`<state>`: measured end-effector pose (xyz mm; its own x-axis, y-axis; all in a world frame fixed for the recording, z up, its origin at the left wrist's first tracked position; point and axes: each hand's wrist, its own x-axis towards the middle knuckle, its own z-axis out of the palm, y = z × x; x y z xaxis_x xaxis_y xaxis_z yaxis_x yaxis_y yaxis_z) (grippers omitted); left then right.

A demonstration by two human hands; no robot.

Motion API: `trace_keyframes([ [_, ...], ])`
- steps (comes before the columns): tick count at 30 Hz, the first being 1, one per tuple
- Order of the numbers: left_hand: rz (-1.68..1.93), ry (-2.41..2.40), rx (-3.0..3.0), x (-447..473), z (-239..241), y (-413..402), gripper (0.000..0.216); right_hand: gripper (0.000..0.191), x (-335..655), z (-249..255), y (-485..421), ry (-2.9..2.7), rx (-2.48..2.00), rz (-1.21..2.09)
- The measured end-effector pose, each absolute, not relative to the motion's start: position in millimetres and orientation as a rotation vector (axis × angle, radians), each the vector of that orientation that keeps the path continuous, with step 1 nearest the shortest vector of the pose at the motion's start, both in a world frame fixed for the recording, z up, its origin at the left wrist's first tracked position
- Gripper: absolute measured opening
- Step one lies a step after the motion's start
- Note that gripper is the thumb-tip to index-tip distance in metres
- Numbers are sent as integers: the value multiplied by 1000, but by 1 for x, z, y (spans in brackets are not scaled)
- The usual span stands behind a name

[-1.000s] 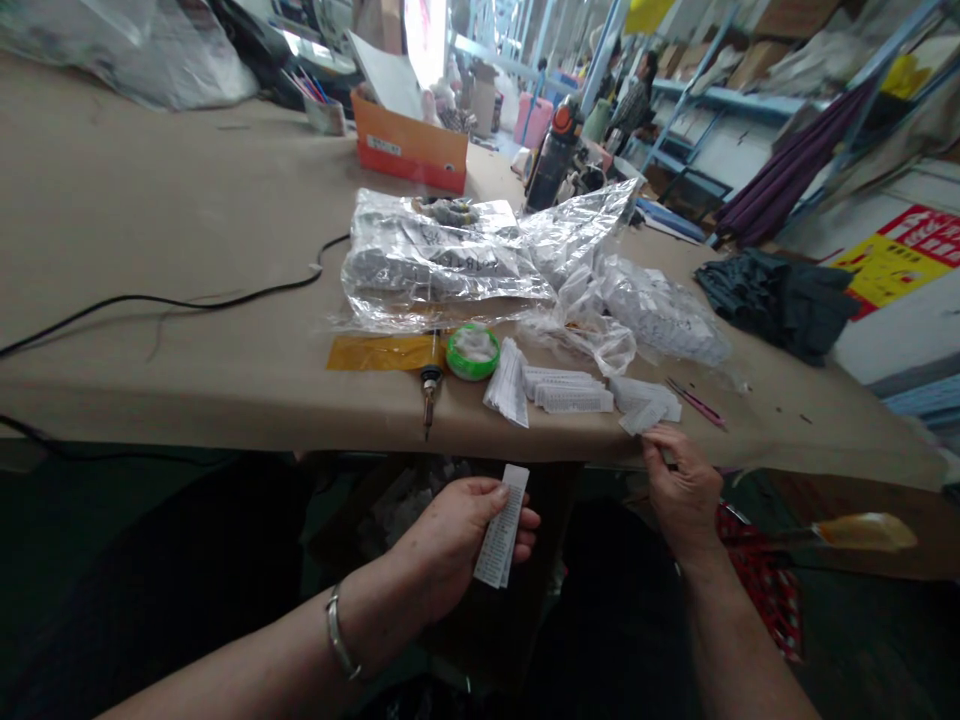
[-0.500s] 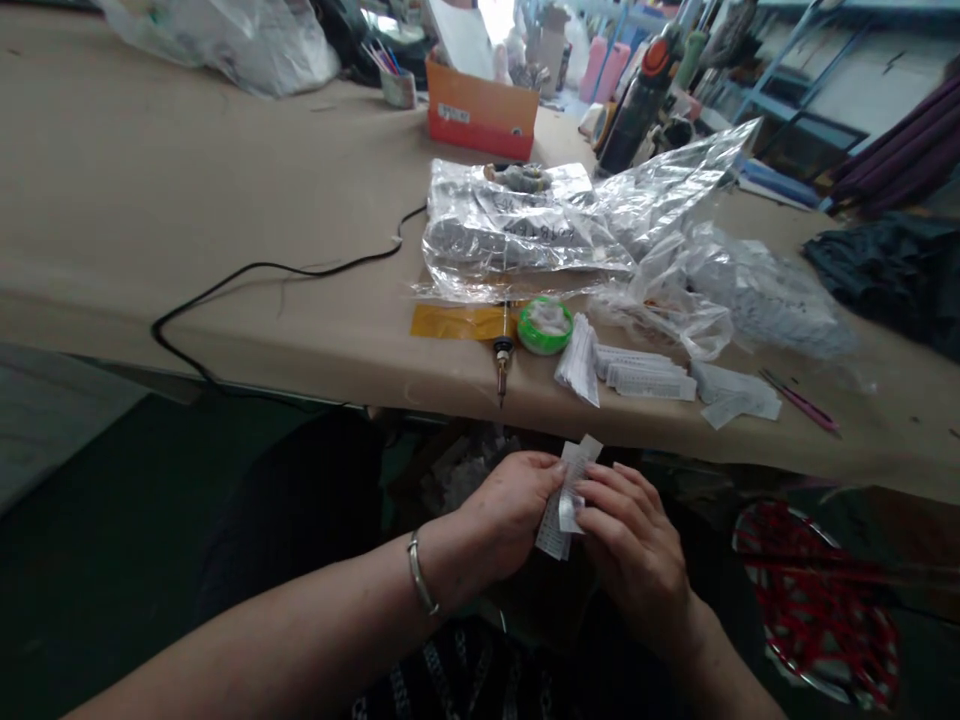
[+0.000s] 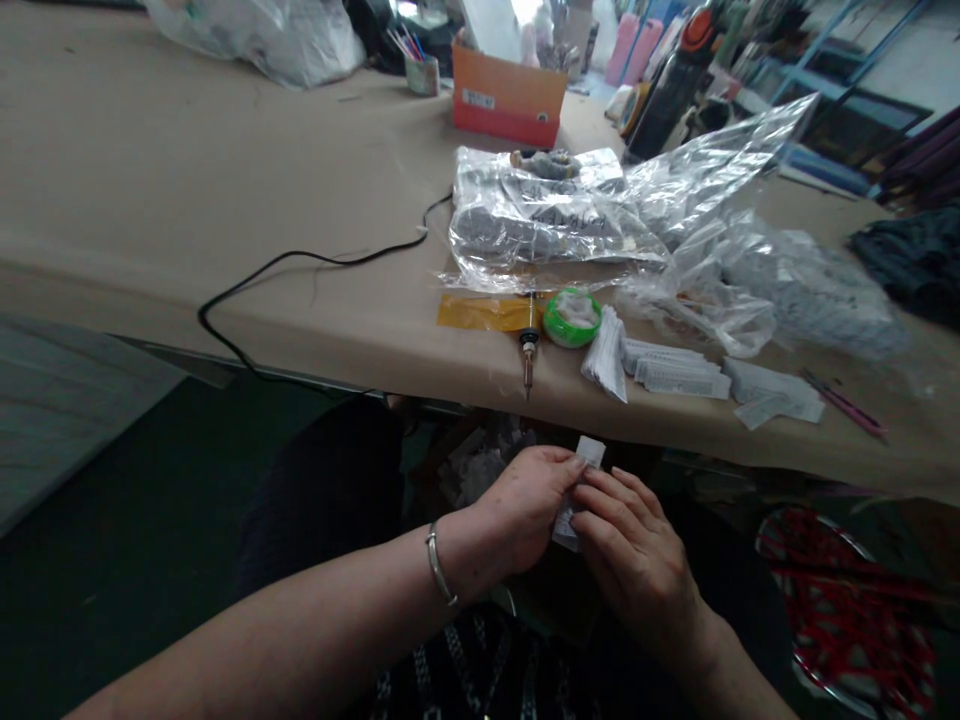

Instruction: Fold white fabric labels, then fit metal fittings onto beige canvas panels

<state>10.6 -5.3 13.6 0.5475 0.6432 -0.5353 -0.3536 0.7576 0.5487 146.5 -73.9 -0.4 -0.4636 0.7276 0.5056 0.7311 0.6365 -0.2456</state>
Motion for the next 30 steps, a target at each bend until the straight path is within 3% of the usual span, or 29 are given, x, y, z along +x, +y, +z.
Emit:
trace_keyframes([
  [6,599,725,378,7,11,-7,21,18,144,-2,-73,-2285,-1117,5],
  [12,554,708,335,3,10,-8,12,29,150,3,-77,-2133,-1126,210],
  [16,362,625,373,-5,18,-11,20,23,168,-1,-70,-1563,-1327,685],
  [21,225,571,384,-12,24,-18,22,66,186,-15,-50,-1315,-997,1695],
  [30,161,541,465,-11,17,-21,24,28,174,-22,-44,-1125,-756,1881],
])
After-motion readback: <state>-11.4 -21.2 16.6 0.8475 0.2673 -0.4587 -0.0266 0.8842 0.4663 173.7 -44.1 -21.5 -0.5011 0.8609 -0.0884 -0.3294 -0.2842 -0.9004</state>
